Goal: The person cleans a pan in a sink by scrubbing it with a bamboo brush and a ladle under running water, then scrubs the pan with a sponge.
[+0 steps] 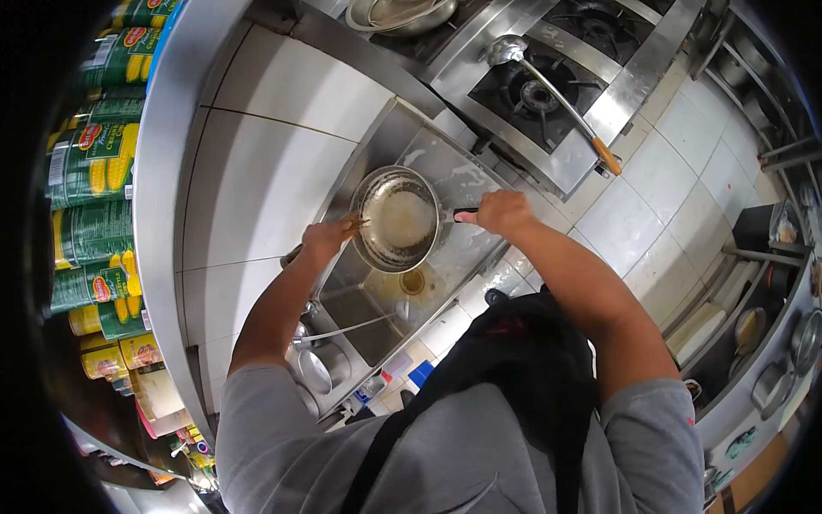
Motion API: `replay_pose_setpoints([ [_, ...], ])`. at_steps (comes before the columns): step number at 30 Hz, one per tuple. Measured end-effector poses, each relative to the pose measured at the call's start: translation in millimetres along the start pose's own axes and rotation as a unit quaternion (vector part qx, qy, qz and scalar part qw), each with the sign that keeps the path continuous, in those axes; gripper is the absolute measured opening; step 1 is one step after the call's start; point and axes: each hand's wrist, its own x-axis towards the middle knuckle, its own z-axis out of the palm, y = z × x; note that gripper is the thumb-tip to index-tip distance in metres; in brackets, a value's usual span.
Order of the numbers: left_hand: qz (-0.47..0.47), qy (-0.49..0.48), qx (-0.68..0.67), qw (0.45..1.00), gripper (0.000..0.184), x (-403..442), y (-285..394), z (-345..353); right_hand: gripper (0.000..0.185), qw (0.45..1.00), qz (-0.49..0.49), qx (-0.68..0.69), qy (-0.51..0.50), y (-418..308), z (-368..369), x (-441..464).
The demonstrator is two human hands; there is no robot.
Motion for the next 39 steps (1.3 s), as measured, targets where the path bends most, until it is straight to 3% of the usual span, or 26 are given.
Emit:
replay_pose_setpoints([
  [2,-0.041,0.008,-0.047,0.998,0.045,-4,7,1,0.098,1.000,0.004,0.001,0.000,0,-1,0],
  [4,0.113,-0.103,-0.007,0.988,0.041,-34,37,-1,0.098,1.000,0.008,0.003,-0.001,0,-4,0],
  [8,0.097,-0.103,-0.043,0.989,0.037,-32,28,1,0.098,1.000,-0.008,0.002,-0.018,-2,-3,1],
  [10,-0.011,-0.093,0.049,0.994,0.044,-10,6,4,0.098,1.000,-0.002,0.008,-0.016,-3,3,0],
  [11,-0.013,-0.093,0.045,0.995,0.044,-19,16,7,0.098,1.000,0.005,0.011,-0.002,-4,8,-1],
  [13,0.099,-0.080,-0.003,0.992,0.040,-40,43,8,0.098,1.000,0.011,0.014,0.014,-7,3,1],
  [17,0.099,-0.029,-0.023,0.994,0.034,-28,18,31,0.098,1.000,0.005,-0.013,-0.006,-8,9,-5],
  [19,-0.068,-0.008,-0.049,0.996,0.037,-5,-13,19,0.098,1.000,0.004,-0.010,0.011,-13,12,-6],
  [20,-0.069,-0.008,-0.049,0.996,0.037,-6,-8,28,0.098,1.000,0.017,0.000,0.010,-16,12,-8],
  [22,0.021,-0.083,-0.047,0.995,0.045,-11,18,50,0.098,1.000,0.026,0.006,0.011,-20,12,-7],
  [23,0.021,-0.083,-0.048,0.995,0.045,-24,31,45,0.099,0.999,0.029,0.001,0.027,-19,18,-6],
  [25,0.096,-0.137,-0.169,0.971,0.051,-55,49,22,0.099,0.999,0.033,-0.004,0.041,-14,22,-9],
  [28,0.128,-0.092,-0.255,0.954,0.055,-45,5,51,0.097,1.000,0.017,-0.010,0.020,-7,14,-17],
  [29,0.128,-0.089,-0.257,0.954,0.055,-47,-10,52,0.081,0.994,0.028,0.065,-0.086,-3,14,-20],
  [30,0.108,-0.053,-0.314,0.942,0.055,-53,-23,49,0.066,0.971,0.039,0.137,-0.191,3,15,-24],
  [31,0.088,-0.019,-0.370,0.925,0.055,-58,-30,48,0.066,0.972,0.040,0.131,-0.191,10,28,-26],
  [32,0.088,-0.017,-0.377,0.922,0.055,-68,-24,35,0.046,0.891,0.045,0.337,-0.299,17,50,-25],
  [33,0.081,0.017,-0.377,0.923,0.055,-82,-14,13,0.030,0.757,0.047,0.523,-0.388,19,72,-23],
  [35,0.069,0.061,-0.382,0.920,0.056,-76,0,24,0.031,0.643,0.020,0.610,-0.463,13,101,-22],
  [37,0.144,0.167,-0.449,0.866,0.056,-37,17,83,0.030,0.715,0.035,0.596,-0.362,-7,108,-42],
  [39,0.122,0.157,-0.348,0.916,0.055,-56,62,50,0.026,0.806,-0.010,0.518,-0.285,-12,111,-54],
])
